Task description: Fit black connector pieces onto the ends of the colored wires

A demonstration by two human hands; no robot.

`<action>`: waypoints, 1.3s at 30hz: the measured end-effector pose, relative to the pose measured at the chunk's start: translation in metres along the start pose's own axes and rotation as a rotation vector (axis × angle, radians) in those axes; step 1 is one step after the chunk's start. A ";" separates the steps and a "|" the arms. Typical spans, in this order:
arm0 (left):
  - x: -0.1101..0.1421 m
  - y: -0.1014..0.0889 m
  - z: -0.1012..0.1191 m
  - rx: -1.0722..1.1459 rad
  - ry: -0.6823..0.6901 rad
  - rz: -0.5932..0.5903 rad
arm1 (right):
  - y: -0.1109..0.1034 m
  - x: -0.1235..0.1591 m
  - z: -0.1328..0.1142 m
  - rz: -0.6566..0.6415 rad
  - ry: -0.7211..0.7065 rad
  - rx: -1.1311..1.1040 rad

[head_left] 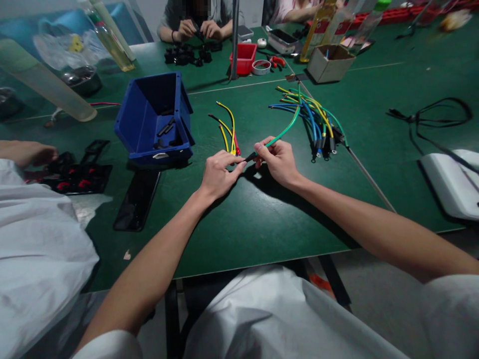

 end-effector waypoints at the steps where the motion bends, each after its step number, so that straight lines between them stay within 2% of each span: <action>1: 0.000 0.000 0.000 0.031 -0.037 -0.004 | 0.000 0.001 -0.001 0.003 -0.007 0.009; 7: 0.001 0.005 -0.003 0.208 -0.222 -0.088 | -0.002 0.002 -0.004 -0.002 -0.073 0.065; 13: 0.003 0.014 -0.009 0.394 -0.292 -0.173 | -0.003 0.001 -0.002 0.002 -0.057 0.085; 17: 0.004 0.018 -0.013 0.477 -0.340 -0.166 | -0.003 0.000 -0.001 -0.004 -0.053 0.098; 28: 0.004 0.018 -0.016 0.522 -0.369 -0.131 | -0.002 -0.001 0.001 -0.021 -0.032 0.091; 39: 0.004 0.018 -0.015 0.549 -0.386 -0.155 | -0.001 -0.001 0.003 -0.060 -0.017 0.063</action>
Point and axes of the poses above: each hand's wrist, its own x-axis away from the middle knuckle, its own y-axis out of the palm, z = x × y, the point moved 5 cm from there along -x, towards the middle knuckle, and after that the axes turned 2 degrees about x, right-handed, at the moved point
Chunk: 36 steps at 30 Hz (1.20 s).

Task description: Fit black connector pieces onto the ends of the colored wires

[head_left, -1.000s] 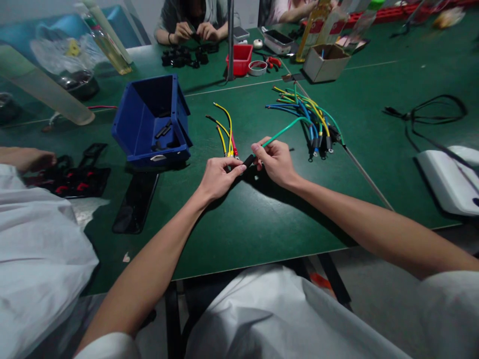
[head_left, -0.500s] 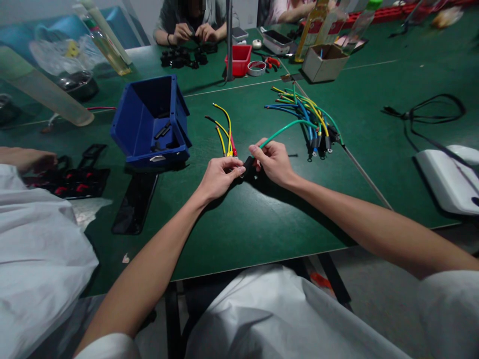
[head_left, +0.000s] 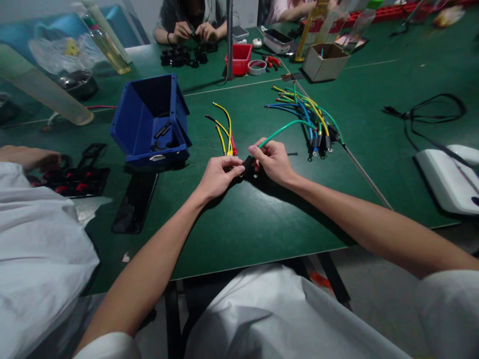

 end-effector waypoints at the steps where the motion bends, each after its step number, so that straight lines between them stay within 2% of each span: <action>1: 0.000 0.000 0.000 0.004 -0.001 -0.001 | 0.000 0.000 0.001 -0.007 -0.001 -0.009; 11: -0.002 -0.003 -0.001 0.057 -0.007 0.009 | 0.003 -0.001 0.004 -0.075 -0.012 -0.052; 19: -0.003 -0.009 0.001 0.090 -0.040 0.035 | 0.005 0.004 0.001 -0.080 0.028 -0.092; 23: -0.003 -0.011 -0.001 0.123 -0.048 0.038 | 0.008 0.002 0.005 -0.131 0.030 -0.160; 29: -0.001 -0.007 -0.002 0.342 -0.155 -0.007 | 0.011 -0.002 0.008 -0.269 0.057 -0.291; 36: -0.002 -0.005 -0.001 0.401 -0.200 -0.091 | 0.011 -0.001 0.007 -0.272 0.092 -0.293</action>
Point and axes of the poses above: each hand's wrist, its own x-axis away from the middle knuckle, its own y-axis out of the palm, z = x × y, the point moved 5 cm from there along -x, towards the middle knuckle, and after that the axes turned 2 degrees about x, right-handed, at the moved point
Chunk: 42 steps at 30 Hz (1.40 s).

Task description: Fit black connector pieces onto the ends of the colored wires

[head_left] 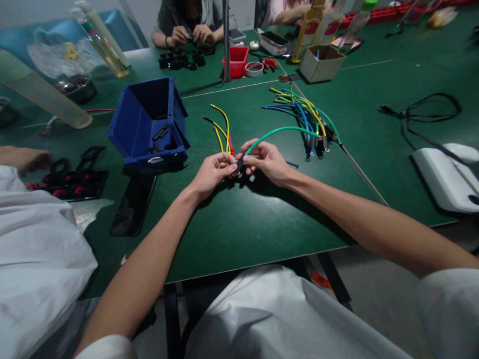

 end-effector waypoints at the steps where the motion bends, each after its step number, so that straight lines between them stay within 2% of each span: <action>1: 0.000 0.000 0.000 0.005 0.000 -0.011 | 0.000 0.000 -0.001 -0.001 0.001 0.009; 15: -0.001 -0.001 -0.001 -0.013 0.003 -0.017 | 0.000 0.000 -0.003 0.053 -0.005 0.055; 30: 0.000 0.003 0.000 -0.077 0.053 -0.089 | -0.002 -0.001 -0.003 0.134 0.005 0.072; 42: 0.000 0.003 0.000 -0.160 0.048 -0.030 | -0.003 0.000 -0.004 0.128 -0.010 0.132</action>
Point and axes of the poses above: each hand's wrist, its own x-axis away from the middle knuckle, its own y-axis out of the palm, z = x × y, the point moved 5 cm from there along -x, towards the middle knuckle, and after that the axes turned 2 degrees about x, right-handed, at the moved point
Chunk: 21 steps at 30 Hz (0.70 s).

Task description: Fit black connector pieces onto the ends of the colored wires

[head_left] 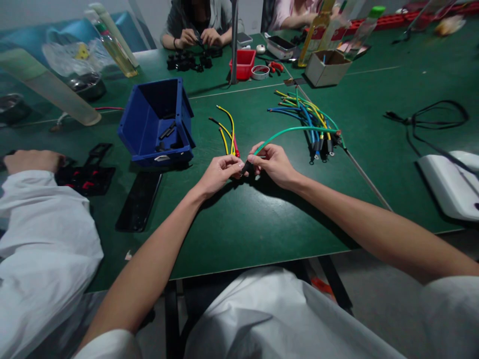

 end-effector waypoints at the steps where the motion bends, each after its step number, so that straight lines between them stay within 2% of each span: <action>1: 0.000 0.000 0.001 -0.019 0.004 0.002 | 0.000 0.000 0.000 0.002 -0.001 0.004; 8: 0.004 0.003 0.007 -0.105 0.008 -0.004 | 0.001 0.001 0.000 -0.021 0.001 0.034; 21: 0.002 0.004 0.003 -0.128 -0.011 -0.072 | 0.002 0.003 0.000 -0.021 -0.042 0.097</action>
Point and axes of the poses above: each hand's wrist, its own x-axis away from the middle knuckle, its own y-axis out of the palm, z = x × y, the point moved 5 cm from there along -x, towards the middle knuckle, and after that the axes turned 2 degrees about x, right-handed, at the moved point
